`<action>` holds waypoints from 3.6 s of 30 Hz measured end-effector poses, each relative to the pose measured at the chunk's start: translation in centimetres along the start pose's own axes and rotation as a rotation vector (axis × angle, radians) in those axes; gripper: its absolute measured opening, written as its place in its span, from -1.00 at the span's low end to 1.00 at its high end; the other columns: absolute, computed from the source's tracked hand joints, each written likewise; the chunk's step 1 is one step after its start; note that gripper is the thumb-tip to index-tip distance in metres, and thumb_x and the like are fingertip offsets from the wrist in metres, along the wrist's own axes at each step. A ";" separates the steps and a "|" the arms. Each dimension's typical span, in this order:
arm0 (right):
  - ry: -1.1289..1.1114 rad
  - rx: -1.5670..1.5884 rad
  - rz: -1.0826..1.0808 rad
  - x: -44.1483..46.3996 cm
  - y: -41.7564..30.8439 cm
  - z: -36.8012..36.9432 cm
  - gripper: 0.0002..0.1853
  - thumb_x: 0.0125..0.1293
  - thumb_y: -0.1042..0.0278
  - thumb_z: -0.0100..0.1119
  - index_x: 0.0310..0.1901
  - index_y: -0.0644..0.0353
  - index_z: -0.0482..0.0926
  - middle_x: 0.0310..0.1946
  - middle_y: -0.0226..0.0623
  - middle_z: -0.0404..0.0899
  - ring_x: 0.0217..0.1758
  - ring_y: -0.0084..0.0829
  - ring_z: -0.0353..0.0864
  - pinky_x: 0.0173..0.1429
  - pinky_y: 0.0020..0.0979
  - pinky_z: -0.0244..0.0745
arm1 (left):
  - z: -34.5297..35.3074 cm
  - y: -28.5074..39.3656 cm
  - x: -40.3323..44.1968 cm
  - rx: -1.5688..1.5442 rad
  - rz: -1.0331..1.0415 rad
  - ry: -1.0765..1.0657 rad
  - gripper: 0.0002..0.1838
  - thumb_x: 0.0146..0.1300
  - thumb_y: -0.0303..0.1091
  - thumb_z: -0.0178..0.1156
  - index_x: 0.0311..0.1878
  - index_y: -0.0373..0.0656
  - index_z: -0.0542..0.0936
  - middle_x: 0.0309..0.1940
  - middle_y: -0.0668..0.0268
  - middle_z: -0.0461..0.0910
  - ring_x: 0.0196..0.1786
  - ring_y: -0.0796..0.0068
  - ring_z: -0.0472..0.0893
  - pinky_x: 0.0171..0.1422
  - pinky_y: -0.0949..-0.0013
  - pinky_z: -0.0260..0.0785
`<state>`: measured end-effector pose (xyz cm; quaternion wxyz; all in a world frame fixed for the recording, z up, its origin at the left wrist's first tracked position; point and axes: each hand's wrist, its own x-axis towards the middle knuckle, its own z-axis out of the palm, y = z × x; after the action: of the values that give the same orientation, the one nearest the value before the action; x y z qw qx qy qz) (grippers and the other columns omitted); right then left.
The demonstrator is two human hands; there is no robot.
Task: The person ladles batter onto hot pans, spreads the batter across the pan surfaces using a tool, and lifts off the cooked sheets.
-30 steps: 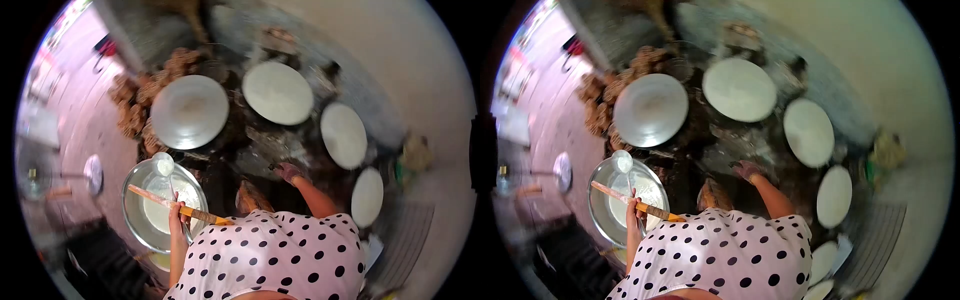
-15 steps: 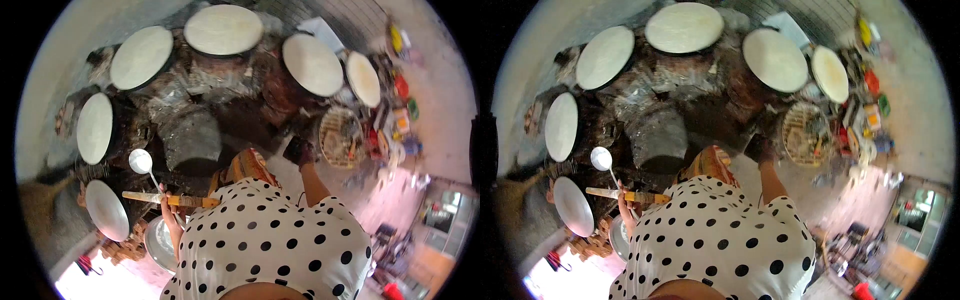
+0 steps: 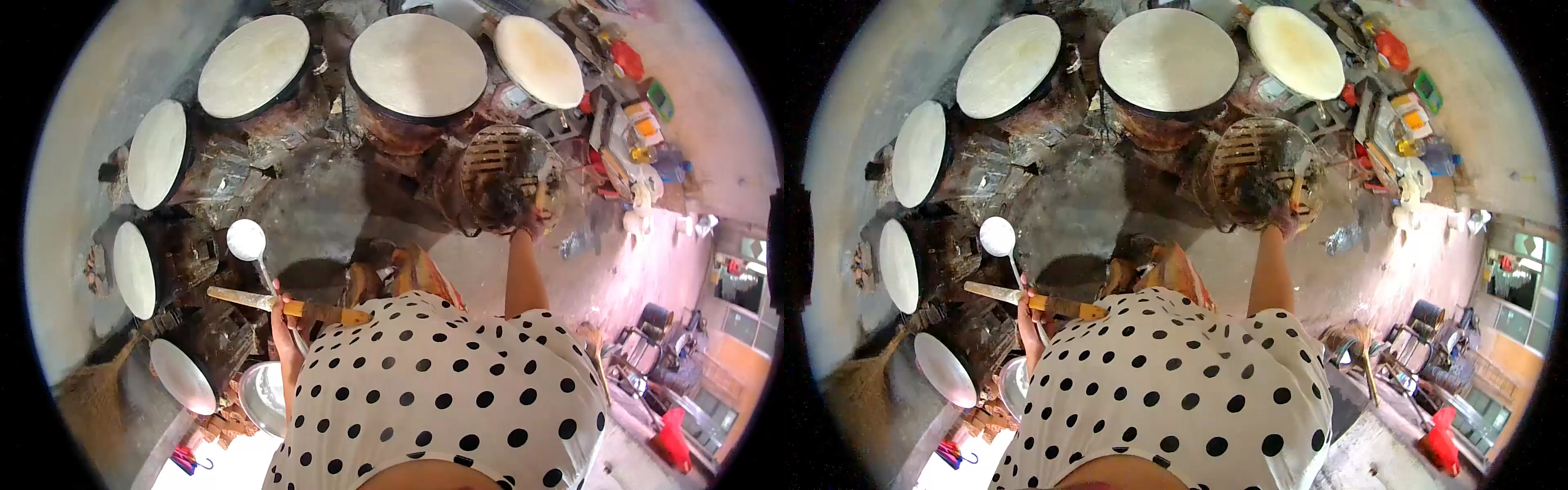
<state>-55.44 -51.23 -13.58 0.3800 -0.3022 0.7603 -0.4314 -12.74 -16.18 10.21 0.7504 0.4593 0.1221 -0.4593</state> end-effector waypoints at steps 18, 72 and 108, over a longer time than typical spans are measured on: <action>-2.352 -1.244 -0.676 -43.5 -2.6 24.2 -0.67 0.28 0.34 0.11 0.08 0.15 0.50 -0.51 -0.28 0.54 -0.54 -0.56 0.54 -0.52 -0.47 0.44 | -14.3 -17.5 -3.4 -0.383 0.520 0.691 -0.59 0.45 -0.15 -0.01 0.22 -0.19 0.46 -0.44 0.43 0.61 -0.66 0.77 0.29 -0.58 0.63 0.19; -4.150 -0.124 -1.597 -82.6 4.1 34.8 -0.38 0.32 0.39 -0.02 0.43 -0.10 0.17 -0.30 -0.09 0.64 -0.41 -0.17 0.63 -0.30 -0.22 0.54 | -13.2 3.9 -5.4 -1.297 1.296 1.610 -0.62 0.48 -0.31 -0.13 0.28 -0.22 0.34 -0.64 0.55 0.22 -0.77 0.78 0.16 -0.73 0.62 0.07; -3.473 0.356 -2.111 -89.4 -0.1 33.3 -0.49 0.23 0.23 0.20 0.24 -0.06 0.45 -0.14 -0.15 0.58 -0.14 -0.14 0.60 -0.06 -0.23 0.53 | -14.6 0.7 -12.1 -0.989 1.189 1.640 -0.60 0.48 -0.30 -0.17 0.31 -0.18 0.33 -0.65 0.53 0.21 -0.77 0.75 0.12 -0.68 0.61 -0.04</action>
<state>19.77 4.90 3.59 -0.2299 0.5122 0.8054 -0.1900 -15.30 2.62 9.89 0.6427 0.2599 0.5088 0.5104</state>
